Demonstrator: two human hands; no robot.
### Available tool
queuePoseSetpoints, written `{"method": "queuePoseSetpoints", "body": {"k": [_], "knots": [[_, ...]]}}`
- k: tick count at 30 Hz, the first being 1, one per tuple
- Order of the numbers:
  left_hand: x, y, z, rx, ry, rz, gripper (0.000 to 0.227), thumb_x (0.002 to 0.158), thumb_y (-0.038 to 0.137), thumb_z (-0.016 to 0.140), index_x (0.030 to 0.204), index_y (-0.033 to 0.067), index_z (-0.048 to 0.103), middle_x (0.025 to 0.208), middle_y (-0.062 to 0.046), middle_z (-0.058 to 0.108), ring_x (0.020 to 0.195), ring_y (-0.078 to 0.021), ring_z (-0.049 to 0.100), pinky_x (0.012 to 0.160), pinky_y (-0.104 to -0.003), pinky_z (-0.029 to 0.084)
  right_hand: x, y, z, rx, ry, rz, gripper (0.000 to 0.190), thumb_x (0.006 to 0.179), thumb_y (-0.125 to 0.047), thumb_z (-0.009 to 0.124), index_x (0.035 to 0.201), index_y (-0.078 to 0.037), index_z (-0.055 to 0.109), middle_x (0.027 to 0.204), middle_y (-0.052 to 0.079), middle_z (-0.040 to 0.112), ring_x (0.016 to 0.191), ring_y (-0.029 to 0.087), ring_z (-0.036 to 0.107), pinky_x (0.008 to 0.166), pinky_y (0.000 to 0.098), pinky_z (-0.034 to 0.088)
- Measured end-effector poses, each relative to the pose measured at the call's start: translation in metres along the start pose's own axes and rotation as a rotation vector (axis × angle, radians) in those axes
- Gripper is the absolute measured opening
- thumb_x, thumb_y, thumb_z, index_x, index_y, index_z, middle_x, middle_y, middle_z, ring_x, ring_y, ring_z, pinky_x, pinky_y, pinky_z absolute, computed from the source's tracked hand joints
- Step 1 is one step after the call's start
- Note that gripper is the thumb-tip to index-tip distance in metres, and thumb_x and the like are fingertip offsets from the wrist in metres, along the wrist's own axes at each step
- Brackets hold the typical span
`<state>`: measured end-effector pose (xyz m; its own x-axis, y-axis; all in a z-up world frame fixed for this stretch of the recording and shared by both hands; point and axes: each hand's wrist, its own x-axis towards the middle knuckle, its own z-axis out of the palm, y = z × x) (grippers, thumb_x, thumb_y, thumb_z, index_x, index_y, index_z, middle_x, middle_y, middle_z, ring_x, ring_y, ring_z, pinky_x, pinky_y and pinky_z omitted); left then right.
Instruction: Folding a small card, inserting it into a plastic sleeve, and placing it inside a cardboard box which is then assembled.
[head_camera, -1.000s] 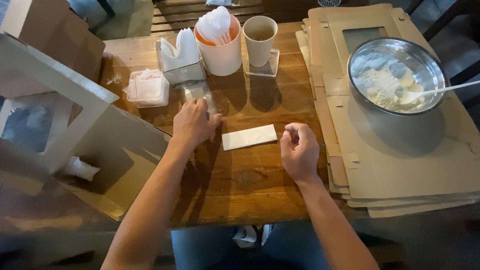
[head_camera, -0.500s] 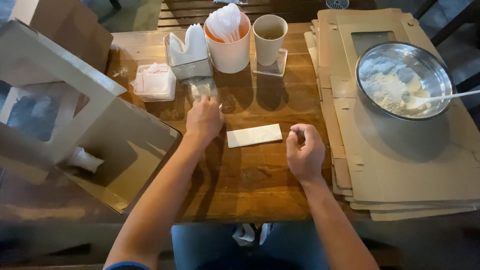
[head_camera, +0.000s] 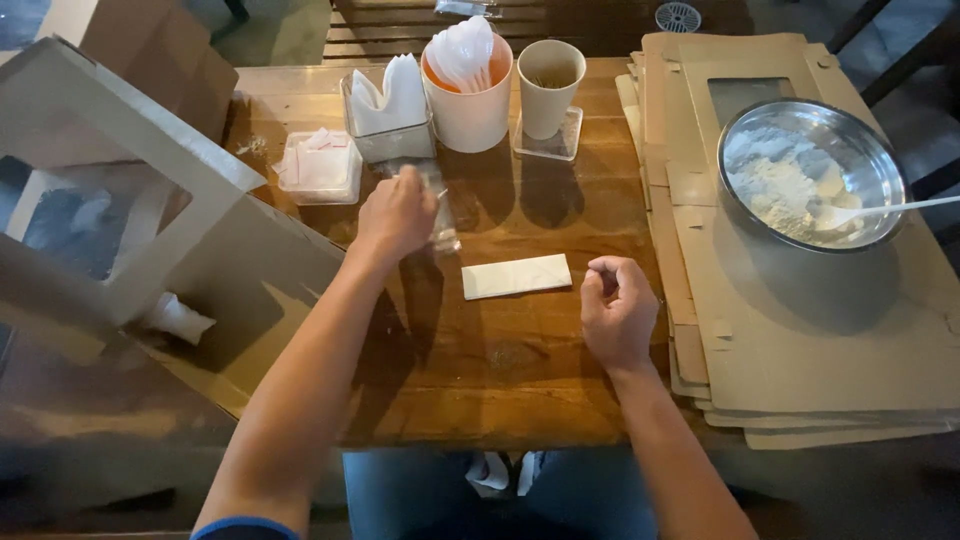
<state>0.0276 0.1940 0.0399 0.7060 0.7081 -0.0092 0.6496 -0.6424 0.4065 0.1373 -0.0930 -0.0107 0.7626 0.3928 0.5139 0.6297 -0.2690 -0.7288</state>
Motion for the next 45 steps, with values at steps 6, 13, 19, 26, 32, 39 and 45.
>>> {"method": "queuePoseSetpoints", "body": {"k": [6,13,19,26,32,39,45], "knots": [[0.024,-0.027,0.012,-0.009,0.054,0.253,0.028,0.094,0.006,0.066,0.113,0.0012,0.046,0.095,-0.027,0.067,0.091,-0.052,0.07,0.07,-0.058,0.057,0.003,-0.001,-0.001,0.005,0.02,-0.011,0.01,0.092,-0.004,0.063,0.096,-0.007,0.072,0.071,0.006,0.063,0.069,0.024,0.065,0.06,0.0368,0.055],[0.021,-0.037,-0.03,-0.127,-0.031,0.355,0.04,0.076,0.007,0.085,0.111,0.0027,0.066,0.089,-0.025,0.073,0.092,-0.0463,0.072,0.077,-0.053,0.057,0.003,0.0,0.001,0.005,0.062,-0.028,0.01,0.089,-0.004,0.067,0.095,-0.009,0.073,0.069,0.006,0.063,0.065,0.022,0.064,0.062,0.0339,0.053],[0.058,-0.065,-0.006,0.114,-0.128,0.267,0.011,0.08,0.01,0.083,0.09,0.0128,0.081,0.086,-0.013,0.077,0.084,-0.0332,0.077,0.074,-0.04,0.061,0.002,0.002,0.003,0.04,0.063,-0.034,0.009,0.088,-0.003,0.067,0.093,-0.008,0.073,0.067,0.006,0.063,0.063,0.022,0.064,0.061,0.0331,0.052],[0.055,-0.049,-0.009,0.022,0.151,0.404,0.013,0.082,0.021,0.08,0.09,0.0106,0.079,0.117,-0.016,0.065,0.108,-0.0427,0.065,0.087,-0.051,0.058,0.004,-0.003,0.0,0.016,0.037,-0.063,0.011,0.089,-0.001,0.064,0.093,-0.006,0.072,0.067,0.006,0.063,0.062,0.021,0.063,0.06,0.0325,0.053],[0.032,-0.035,-0.017,-0.099,0.148,0.481,0.016,0.081,0.022,0.078,0.082,0.0071,0.071,0.11,-0.018,0.064,0.104,-0.0464,0.064,0.083,-0.055,0.055,0.004,-0.003,-0.001,0.006,0.017,-0.069,0.01,0.09,-0.002,0.064,0.095,-0.007,0.072,0.069,0.006,0.064,0.065,0.022,0.065,0.061,0.0343,0.055],[-0.007,-0.001,-0.047,-0.293,-0.179,0.252,0.033,0.085,0.038,0.069,0.095,0.0071,0.073,0.106,-0.02,0.073,0.107,-0.0437,0.068,0.089,-0.055,0.052,0.004,0.0,-0.002,0.021,0.0,-0.057,0.009,0.091,-0.002,0.064,0.094,-0.007,0.071,0.068,0.006,0.063,0.066,0.023,0.065,0.06,0.0351,0.054],[0.006,-0.007,-0.046,-0.269,-0.18,0.148,0.03,0.079,0.048,0.072,0.09,0.0201,0.075,0.089,-0.01,0.075,0.095,-0.034,0.072,0.082,-0.047,0.053,0.003,-0.004,-0.002,0.018,0.004,-0.032,0.008,0.09,-0.004,0.065,0.095,-0.009,0.071,0.067,0.005,0.062,0.064,0.019,0.063,0.062,0.0321,0.053]]}}
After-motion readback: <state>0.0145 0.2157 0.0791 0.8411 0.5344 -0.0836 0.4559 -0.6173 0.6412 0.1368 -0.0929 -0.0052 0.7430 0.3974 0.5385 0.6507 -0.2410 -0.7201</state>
